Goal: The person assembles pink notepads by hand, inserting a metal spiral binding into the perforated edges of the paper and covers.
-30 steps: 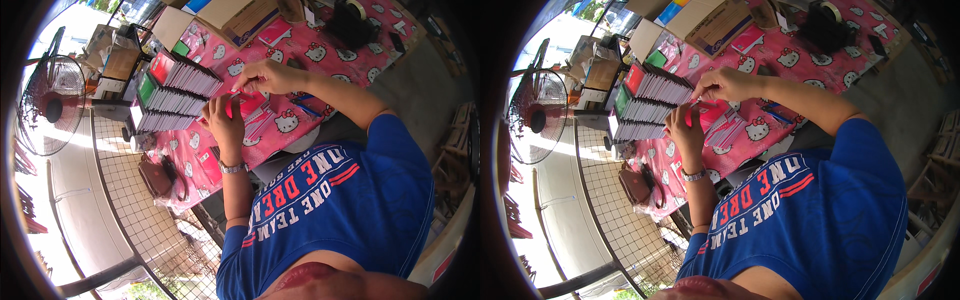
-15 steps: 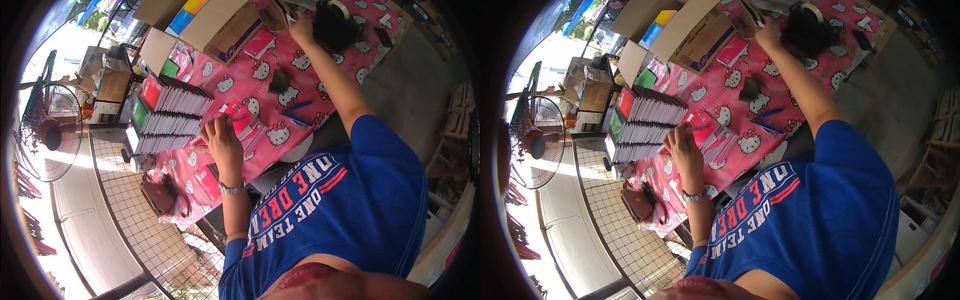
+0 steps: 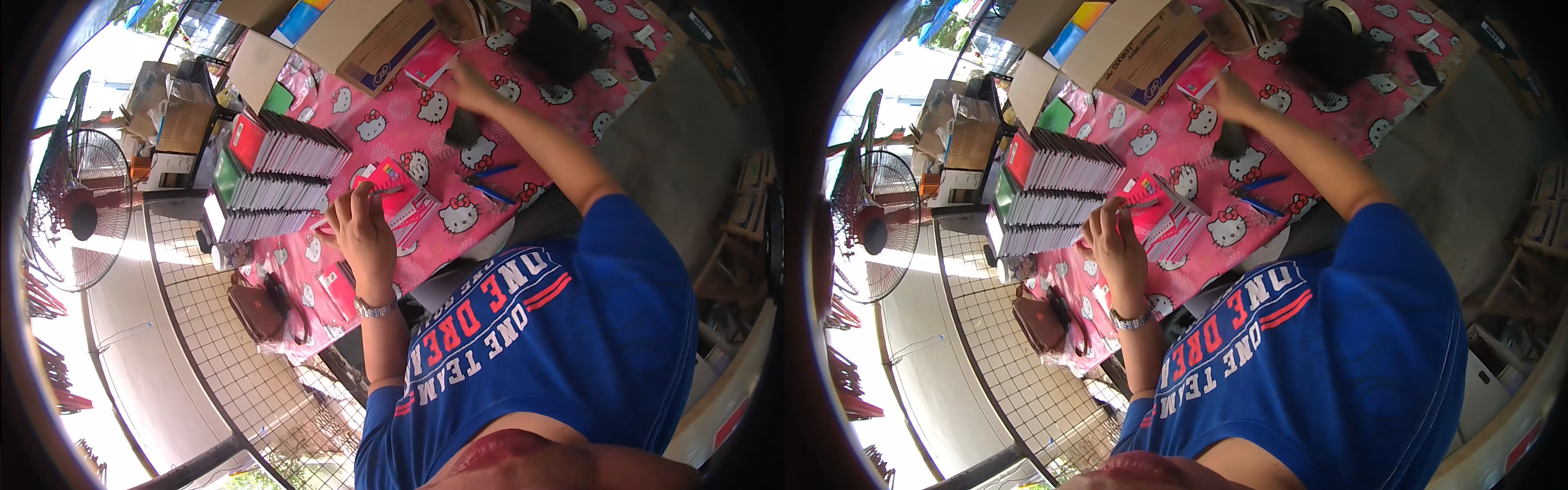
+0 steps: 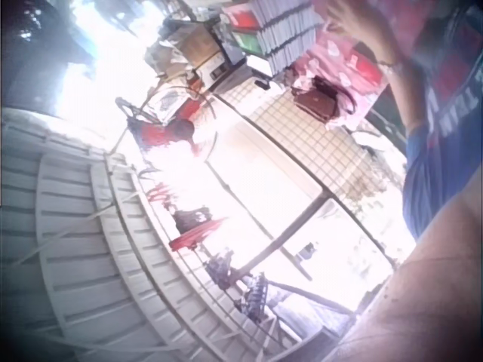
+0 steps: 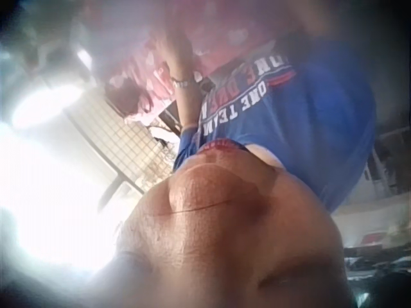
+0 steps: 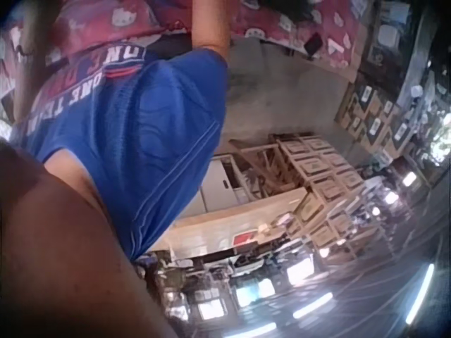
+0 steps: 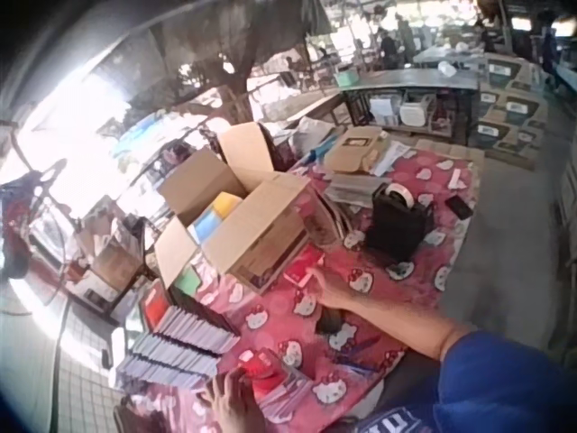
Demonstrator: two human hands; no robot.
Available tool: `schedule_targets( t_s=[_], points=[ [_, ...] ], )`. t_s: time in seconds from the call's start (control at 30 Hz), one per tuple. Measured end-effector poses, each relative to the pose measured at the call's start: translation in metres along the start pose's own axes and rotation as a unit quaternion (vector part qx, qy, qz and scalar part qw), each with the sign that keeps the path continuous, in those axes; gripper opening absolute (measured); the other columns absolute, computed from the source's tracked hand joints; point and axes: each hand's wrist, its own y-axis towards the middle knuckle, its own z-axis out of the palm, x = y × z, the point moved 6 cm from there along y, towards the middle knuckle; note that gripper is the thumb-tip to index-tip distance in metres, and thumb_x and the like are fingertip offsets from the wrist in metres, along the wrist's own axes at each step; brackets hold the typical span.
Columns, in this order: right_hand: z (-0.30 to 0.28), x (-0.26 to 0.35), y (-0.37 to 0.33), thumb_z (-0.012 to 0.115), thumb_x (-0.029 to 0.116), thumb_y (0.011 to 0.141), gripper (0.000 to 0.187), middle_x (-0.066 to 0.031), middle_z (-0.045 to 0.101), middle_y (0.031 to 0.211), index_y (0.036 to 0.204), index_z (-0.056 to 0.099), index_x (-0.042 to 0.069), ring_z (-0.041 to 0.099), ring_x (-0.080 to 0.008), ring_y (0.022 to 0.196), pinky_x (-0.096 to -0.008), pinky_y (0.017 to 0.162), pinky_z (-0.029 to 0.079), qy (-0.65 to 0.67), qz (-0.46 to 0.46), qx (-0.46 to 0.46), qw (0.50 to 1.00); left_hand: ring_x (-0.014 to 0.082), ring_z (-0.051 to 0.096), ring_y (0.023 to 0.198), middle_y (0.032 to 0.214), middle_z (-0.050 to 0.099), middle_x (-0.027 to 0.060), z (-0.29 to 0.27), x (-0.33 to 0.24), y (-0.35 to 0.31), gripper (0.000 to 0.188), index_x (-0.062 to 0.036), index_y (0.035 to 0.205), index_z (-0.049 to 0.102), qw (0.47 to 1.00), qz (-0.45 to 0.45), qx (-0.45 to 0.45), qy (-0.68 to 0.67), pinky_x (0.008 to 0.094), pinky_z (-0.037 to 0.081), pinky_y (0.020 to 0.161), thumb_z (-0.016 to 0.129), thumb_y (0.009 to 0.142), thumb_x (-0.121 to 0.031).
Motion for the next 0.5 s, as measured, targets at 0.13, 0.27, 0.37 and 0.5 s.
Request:
schedule_targets(
  t_s=[0.13, 0.27, 0.37, 0.5],
  points=[
    [0.033, 0.059, -0.084, 0.077, 0.03, 0.076, 0.05, -0.0218, 0.049, 0.138, 0.119, 0.061, 0.01, 0.041, -0.0441, 0.132, -0.0479, 0.111, 0.035, -0.308, -0.126, 0.247, 0.91, 0.0289, 0.053, 0.109, 0.106, 0.06, 0.0021, -0.008, 0.013, -0.001, 0.021, -0.0182, 0.11, 0.065, 1.0, 0.015, -0.014, 0.016, 0.0599, 0.033, 0.093, 0.067, 0.09, -0.027],
    [0.036, 0.093, -0.053, 0.077, 0.027, 0.075, 0.046, -0.0133, 0.058, 0.13, 0.118, 0.066, 0.013, 0.049, -0.0287, 0.125, -0.0403, 0.103, 0.041, -0.119, -0.068, 0.386, 0.912, 0.0319, 0.054, 0.099, 0.1, 0.062, 0.009, -0.014, 0.019, 0.005, 0.031, -0.0107, 0.104, 0.067, 0.995, 0.056, -0.075, 0.017, 0.044, 0.042, 0.087, 0.079, 0.08, -0.027],
    [0.014, 0.212, -0.034, 0.072, 0.019, 0.074, 0.048, -0.0074, 0.065, 0.112, 0.12, 0.064, 0.007, 0.059, -0.0163, 0.107, -0.0338, 0.098, 0.045, 0.394, -0.006, 0.392, 0.831, 0.0323, 0.054, 0.096, 0.097, 0.063, 0.0101, -0.014, 0.022, 0.004, 0.03, -0.0081, 0.1, 0.067, 0.994, 0.076, -0.075, -0.018, 0.0433, 0.042, 0.087, 0.08, 0.079, -0.026],
    [0.026, 0.26, -0.031, 0.07, 0.018, 0.073, 0.054, -0.0063, 0.064, 0.114, 0.124, 0.063, 0.004, 0.059, -0.0169, 0.107, -0.0325, 0.093, 0.046, 0.353, -0.044, 0.602, 0.715, 0.0321, 0.055, 0.093, 0.095, 0.063, 0.0104, -0.014, 0.018, 0.007, 0.029, -0.0065, 0.097, 0.067, 0.993, 0.087, -0.076, -0.031, 0.0419, 0.043, 0.086, 0.081, 0.079, -0.025]
  ],
)
